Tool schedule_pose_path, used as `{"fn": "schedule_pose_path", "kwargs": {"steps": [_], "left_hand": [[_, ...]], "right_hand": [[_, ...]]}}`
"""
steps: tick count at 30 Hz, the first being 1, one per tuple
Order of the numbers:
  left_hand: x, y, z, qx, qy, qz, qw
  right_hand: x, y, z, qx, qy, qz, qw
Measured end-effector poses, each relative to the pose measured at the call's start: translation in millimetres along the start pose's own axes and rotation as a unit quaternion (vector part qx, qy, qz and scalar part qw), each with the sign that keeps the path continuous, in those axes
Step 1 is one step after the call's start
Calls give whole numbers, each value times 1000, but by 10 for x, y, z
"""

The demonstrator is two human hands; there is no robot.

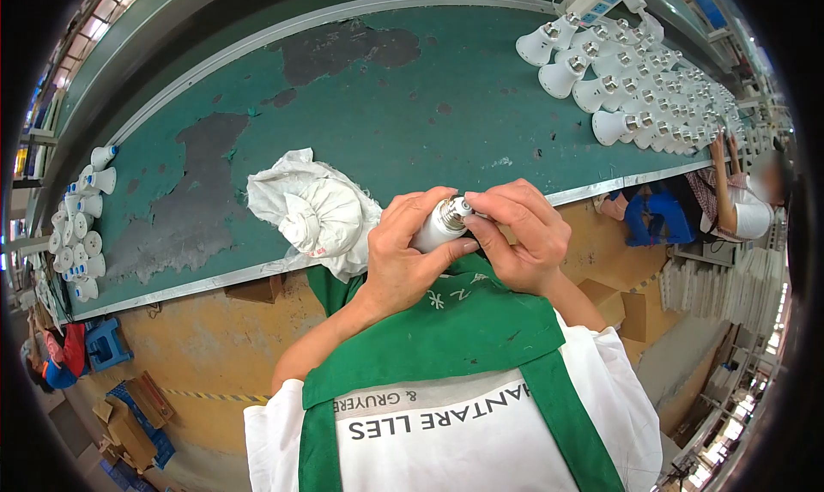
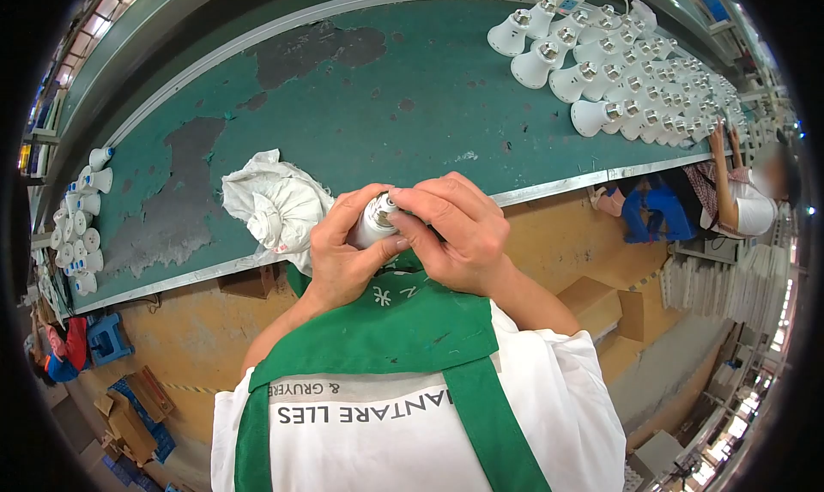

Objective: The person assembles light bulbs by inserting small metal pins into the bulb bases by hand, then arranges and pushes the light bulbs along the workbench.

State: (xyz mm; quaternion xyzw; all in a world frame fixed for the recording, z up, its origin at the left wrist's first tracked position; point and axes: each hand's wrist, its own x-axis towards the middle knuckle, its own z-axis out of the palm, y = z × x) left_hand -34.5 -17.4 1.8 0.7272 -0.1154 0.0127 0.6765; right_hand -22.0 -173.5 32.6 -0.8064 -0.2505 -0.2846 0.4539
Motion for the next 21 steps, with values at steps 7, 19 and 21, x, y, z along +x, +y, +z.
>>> {"fn": "schedule_pose_path", "kwargs": {"steps": [7, 19, 21], "left_hand": [[9, 19, 29, 0, 10, 4, 1000], [-8, 21, 113, -9, 24, -1, 1000], [-27, -10, 126, -21, 22, -14, 999]], "right_hand": [[-18, -11, 21, 14, 13, 15, 1000], [-46, 29, 10, -9, -1, -37, 999], [-53, 40, 7, -13, -7, -59, 998]]}}
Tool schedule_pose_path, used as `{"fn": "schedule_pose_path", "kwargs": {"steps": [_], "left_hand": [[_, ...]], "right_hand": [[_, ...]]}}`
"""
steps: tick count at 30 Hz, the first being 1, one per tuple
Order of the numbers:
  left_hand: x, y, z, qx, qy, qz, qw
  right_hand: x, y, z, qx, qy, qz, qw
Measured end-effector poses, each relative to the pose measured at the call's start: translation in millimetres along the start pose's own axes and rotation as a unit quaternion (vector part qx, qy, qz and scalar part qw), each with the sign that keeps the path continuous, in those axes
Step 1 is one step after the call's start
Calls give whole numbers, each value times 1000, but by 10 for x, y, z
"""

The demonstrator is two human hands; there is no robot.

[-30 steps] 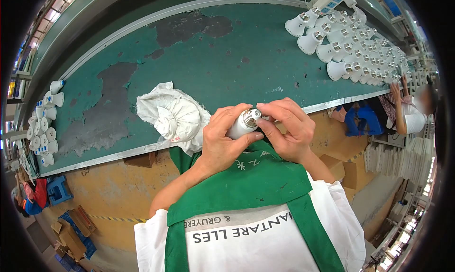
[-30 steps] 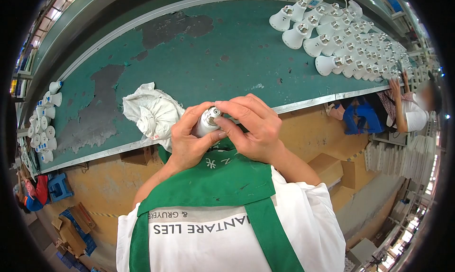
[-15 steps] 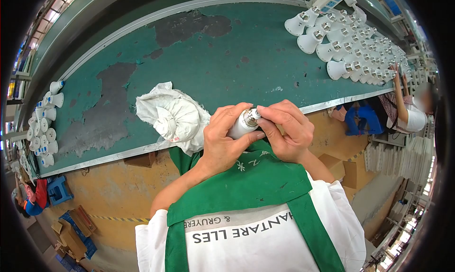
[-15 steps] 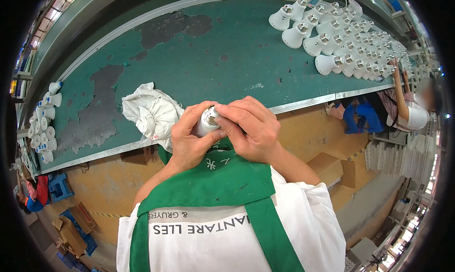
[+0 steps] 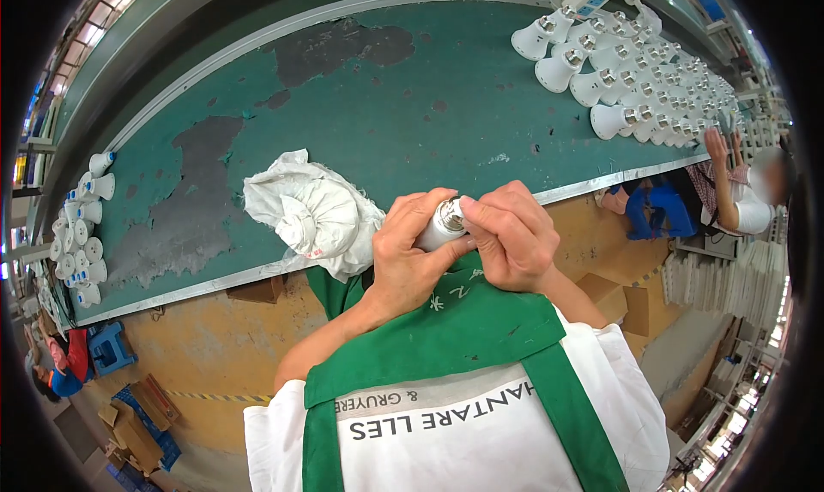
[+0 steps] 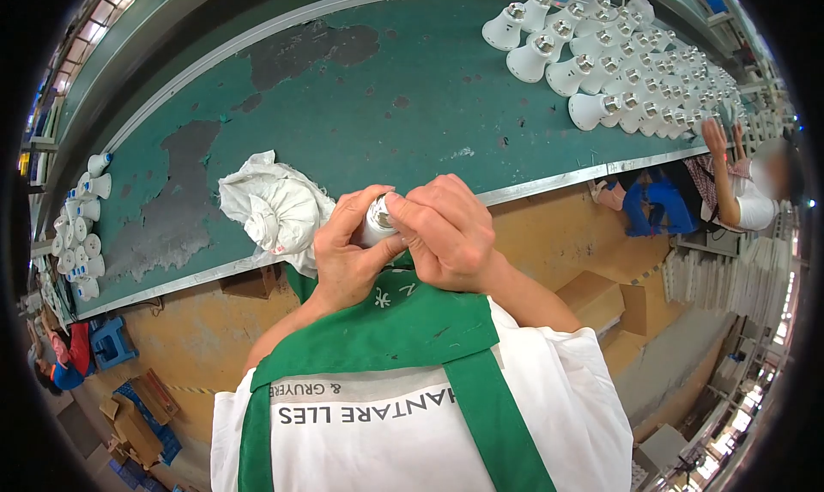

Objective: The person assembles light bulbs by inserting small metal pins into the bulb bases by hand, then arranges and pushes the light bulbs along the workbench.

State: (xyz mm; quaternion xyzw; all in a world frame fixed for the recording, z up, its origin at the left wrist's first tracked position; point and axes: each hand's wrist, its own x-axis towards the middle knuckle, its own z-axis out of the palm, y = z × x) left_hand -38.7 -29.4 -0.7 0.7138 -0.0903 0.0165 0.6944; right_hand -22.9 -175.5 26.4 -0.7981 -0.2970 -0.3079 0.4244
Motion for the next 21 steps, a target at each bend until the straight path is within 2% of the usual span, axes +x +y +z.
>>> {"fn": "schedule_pose_path", "kwargs": {"steps": [3, 6, 14, 19, 21], "left_hand": [[17, -38, 1, -27, 0, -19, 999], [67, -85, -9, -36, 7, -5, 999], [70, -112, -14, -8, 18, 13, 1000], [162, -115, -18, 103, 15, 82, 991], [221, -137, 41, 114, 15, 121, 986]], "right_hand": [[-9, 27, 28, 24, -2, 20, 999], [-50, -16, 63, 182, 11, 205, 962], [-77, -59, 80, 203, -6, 267, 942], [21, -77, 4, 100, -17, 275, 956], [-35, -55, 9, 129, -27, 307, 943]]}}
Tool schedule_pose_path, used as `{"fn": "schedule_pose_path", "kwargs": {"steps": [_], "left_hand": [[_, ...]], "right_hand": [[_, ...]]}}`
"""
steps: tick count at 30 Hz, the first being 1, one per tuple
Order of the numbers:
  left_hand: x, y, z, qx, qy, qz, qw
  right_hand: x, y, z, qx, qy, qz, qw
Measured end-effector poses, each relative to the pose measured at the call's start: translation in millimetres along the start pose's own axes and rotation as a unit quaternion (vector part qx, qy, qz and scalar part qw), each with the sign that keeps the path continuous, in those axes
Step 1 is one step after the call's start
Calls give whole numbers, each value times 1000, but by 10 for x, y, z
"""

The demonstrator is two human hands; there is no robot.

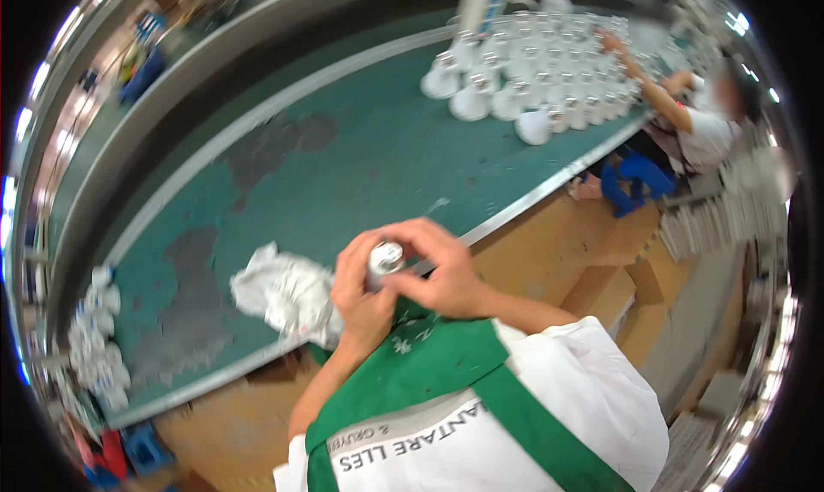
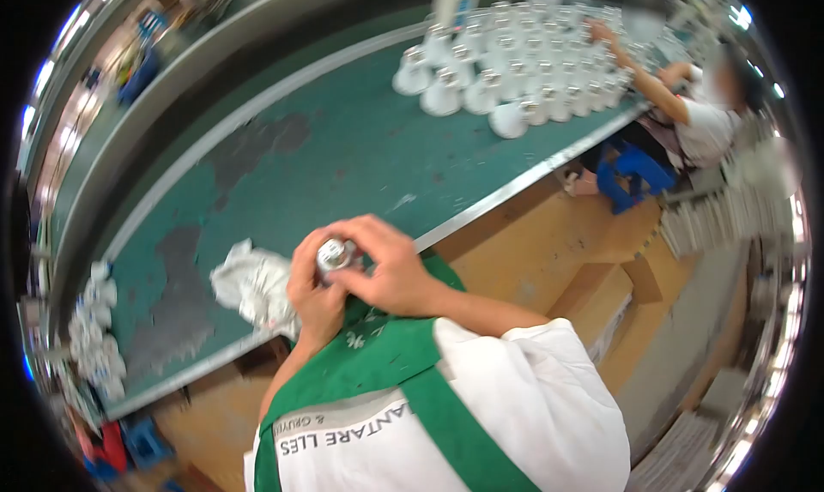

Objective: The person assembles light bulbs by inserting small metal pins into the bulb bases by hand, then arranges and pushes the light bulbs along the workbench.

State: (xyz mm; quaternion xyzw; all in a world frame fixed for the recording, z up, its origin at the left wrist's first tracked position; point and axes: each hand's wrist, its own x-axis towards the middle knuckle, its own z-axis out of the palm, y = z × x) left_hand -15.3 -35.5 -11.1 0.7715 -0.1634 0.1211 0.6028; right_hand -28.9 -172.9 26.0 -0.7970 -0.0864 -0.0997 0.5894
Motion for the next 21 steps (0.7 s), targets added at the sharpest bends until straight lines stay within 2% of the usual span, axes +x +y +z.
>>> {"fn": "schedule_pose_path", "kwargs": {"steps": [3, 7, 8, 12, 15, 19, 21], "left_hand": [[36, -8, 133, -26, -7, 6, 1000], [155, 39, 348, -44, -42, 16, 998], [170, 7, 391, -7, -57, 34, 998], [235, -56, 694, -97, -105, -19, 990], [309, 159, 729, -4, -152, 32, 988], [255, 117, 581, 3, -194, -4, 981], [208, 80, 451, -10, -194, -31, 980]], "right_hand": [[-21, 33, -67, -47, 51, -33, 997], [-44, 123, -229, -71, 108, -19, 991], [-51, 168, -285, -75, 119, -20, 990], [-79, 260, -572, -98, 160, -43, 981], [-94, 307, -906, -88, 209, 10, 974], [-42, 623, -1647, -181, 351, 14, 918], [7, 787, -2091, -263, 413, 21, 872]]}}
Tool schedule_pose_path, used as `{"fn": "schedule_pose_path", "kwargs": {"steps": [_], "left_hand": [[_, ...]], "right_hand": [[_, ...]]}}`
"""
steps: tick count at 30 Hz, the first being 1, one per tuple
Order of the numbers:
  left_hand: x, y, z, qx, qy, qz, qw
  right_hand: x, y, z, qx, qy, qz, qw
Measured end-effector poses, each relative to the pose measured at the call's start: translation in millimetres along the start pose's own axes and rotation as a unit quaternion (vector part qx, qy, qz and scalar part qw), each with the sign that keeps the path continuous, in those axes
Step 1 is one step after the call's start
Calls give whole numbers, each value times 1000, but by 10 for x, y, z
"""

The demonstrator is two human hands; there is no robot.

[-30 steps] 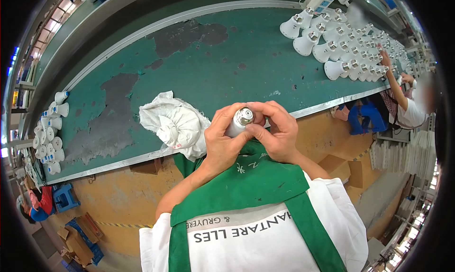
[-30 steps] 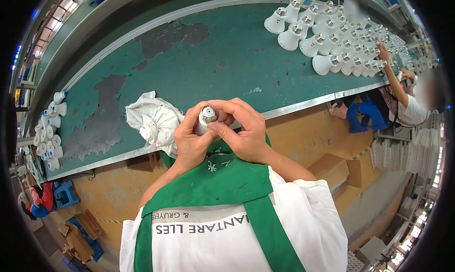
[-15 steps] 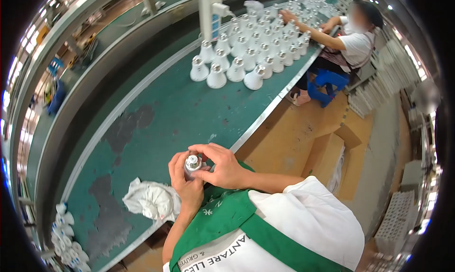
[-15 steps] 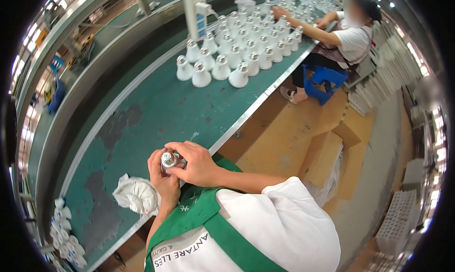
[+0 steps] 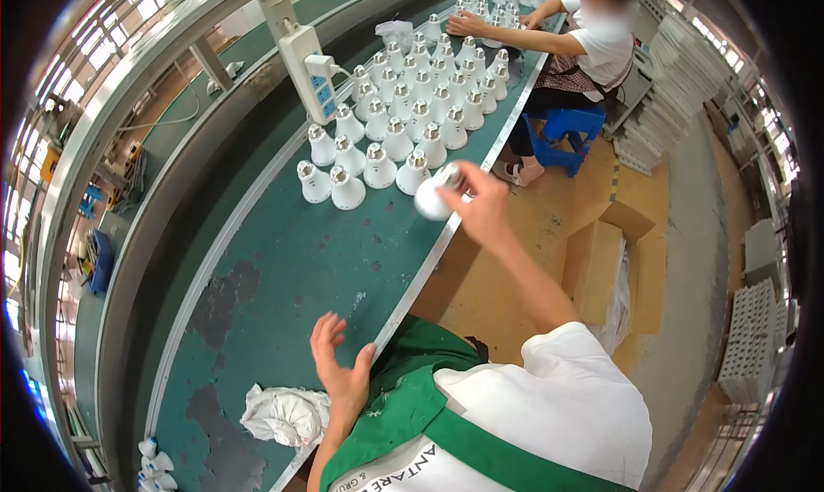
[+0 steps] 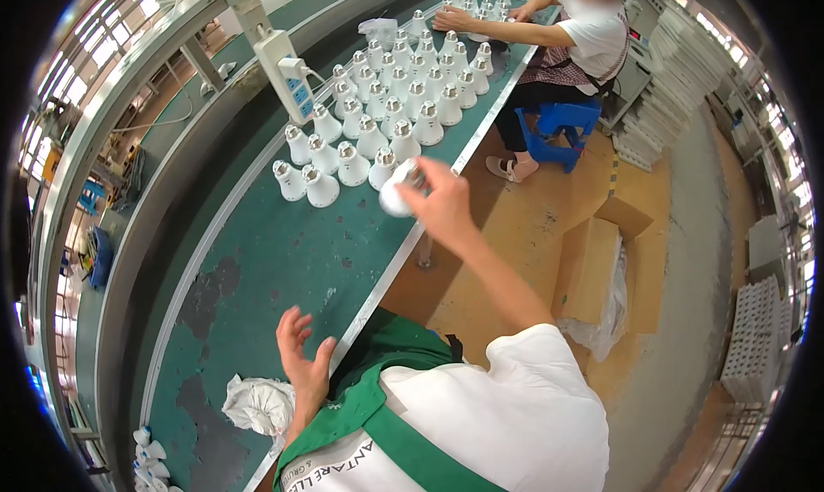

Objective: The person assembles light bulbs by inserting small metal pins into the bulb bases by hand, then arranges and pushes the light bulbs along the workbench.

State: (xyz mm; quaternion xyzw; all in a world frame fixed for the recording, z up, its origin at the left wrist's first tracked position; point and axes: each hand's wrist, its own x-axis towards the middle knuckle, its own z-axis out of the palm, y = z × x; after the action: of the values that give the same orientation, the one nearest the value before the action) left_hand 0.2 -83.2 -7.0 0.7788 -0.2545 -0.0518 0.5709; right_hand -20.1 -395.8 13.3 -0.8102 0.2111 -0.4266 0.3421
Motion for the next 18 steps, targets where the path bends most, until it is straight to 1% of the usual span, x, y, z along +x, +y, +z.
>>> {"fn": "schedule_pose_path", "kwargs": {"steps": [2, 4, 7, 11, 14, 18], "left_hand": [[-85, -15, -114, -6, 2, -17, 1000], [-153, -3, -200, 0, 19, -31, 999], [-239, -20, -297, 7, 43, -50, 998], [-300, -54, -319, 7, 71, -63, 995], [-281, -36, -282, 9, 75, -66, 995], [-238, -10, -248, 16, 64, -67, 996]], "right_hand": [[325, 334, -97, -50, 54, -11, 997], [615, 772, -157, -130, 71, -4, 989], [961, 1332, -227, -157, 114, -7, 981], [1244, 1681, -301, -211, 136, 1, 968], [1343, 1818, -312, -208, 123, 36, 970], [1335, 1970, -267, -183, 108, 56, 976]]}}
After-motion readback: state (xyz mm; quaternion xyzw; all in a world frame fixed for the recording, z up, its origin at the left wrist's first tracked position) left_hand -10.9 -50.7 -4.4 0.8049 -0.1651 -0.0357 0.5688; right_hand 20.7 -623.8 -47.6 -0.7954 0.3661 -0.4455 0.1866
